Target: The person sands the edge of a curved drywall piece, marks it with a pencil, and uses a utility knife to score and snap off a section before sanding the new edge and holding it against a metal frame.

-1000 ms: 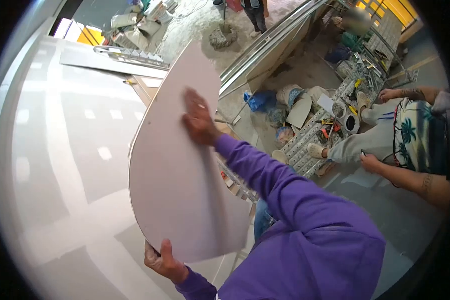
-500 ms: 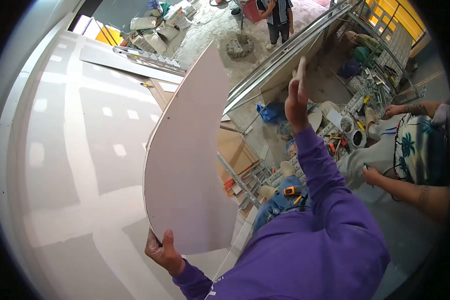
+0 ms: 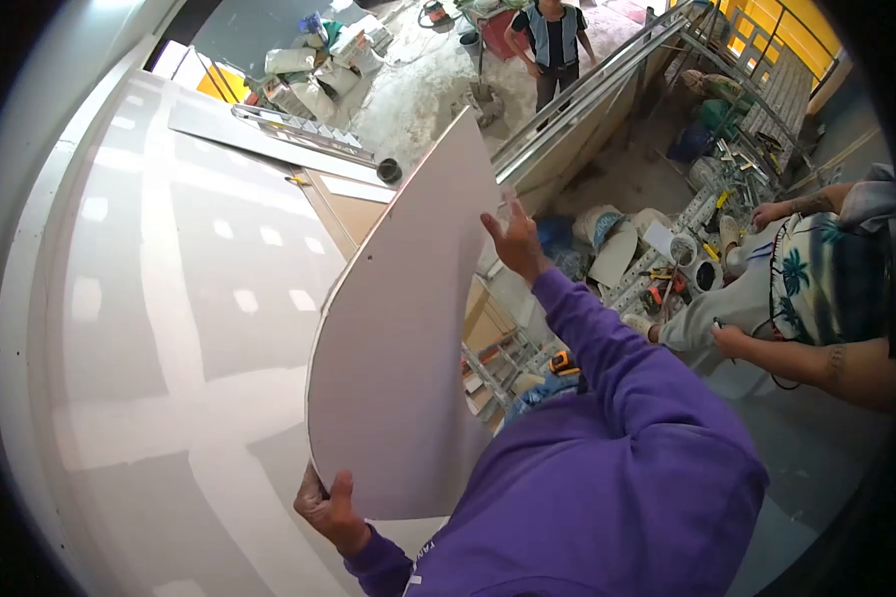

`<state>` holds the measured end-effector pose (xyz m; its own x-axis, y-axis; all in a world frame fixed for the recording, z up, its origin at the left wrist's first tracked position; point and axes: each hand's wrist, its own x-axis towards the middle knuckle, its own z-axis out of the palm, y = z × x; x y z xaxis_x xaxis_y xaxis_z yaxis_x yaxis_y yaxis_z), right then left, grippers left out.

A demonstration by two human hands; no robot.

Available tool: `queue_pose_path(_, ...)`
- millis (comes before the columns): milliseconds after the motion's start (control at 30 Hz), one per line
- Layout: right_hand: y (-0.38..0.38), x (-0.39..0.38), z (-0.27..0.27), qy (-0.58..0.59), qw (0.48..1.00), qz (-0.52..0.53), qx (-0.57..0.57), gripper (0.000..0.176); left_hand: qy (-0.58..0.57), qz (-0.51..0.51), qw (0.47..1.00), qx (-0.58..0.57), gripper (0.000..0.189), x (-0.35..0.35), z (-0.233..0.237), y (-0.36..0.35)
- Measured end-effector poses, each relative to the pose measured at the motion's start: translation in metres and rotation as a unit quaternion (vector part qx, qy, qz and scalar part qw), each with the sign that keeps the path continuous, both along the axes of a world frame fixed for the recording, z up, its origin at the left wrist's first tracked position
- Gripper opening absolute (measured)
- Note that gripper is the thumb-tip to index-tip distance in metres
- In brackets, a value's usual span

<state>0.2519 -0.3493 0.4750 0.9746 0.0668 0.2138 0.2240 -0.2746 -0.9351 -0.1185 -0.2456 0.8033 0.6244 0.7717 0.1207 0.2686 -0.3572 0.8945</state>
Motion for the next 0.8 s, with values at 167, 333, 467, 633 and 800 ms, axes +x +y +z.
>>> queue_pose_path(167, -0.04, -0.051, 0.086, 0.03, 0.98, 0.186, 0.064, 0.032, 0.023, -0.017, 0.999, 0.018, 0.04, -0.007, -0.022, -0.008)
queue_pose_path(333, -0.039, -0.05, 0.128, -0.14, 0.979, 0.147, 0.011, 0.022, 0.051, -0.047, 0.997, 0.02, 0.04, -0.012, -0.031, -0.015)
queue_pose_path(467, -0.042, -0.039, 0.116, -0.266, 0.951, 0.139, -0.071, 0.017, 0.072, -0.065, 0.995, 0.037, 0.04, -0.014, -0.03, -0.02)
queue_pose_path(633, -0.052, -0.042, 0.114, -0.348, 0.927, 0.122, -0.074, 0.015, 0.076, -0.058, 0.995, 0.026, 0.041, -0.026, -0.033, -0.02)
queue_pose_path(800, -0.064, -0.038, 0.124, -0.43, 0.888, 0.105, -0.125, 0.015, 0.06, -0.062, 0.996, 0.028, 0.041, -0.027, -0.028, -0.027)
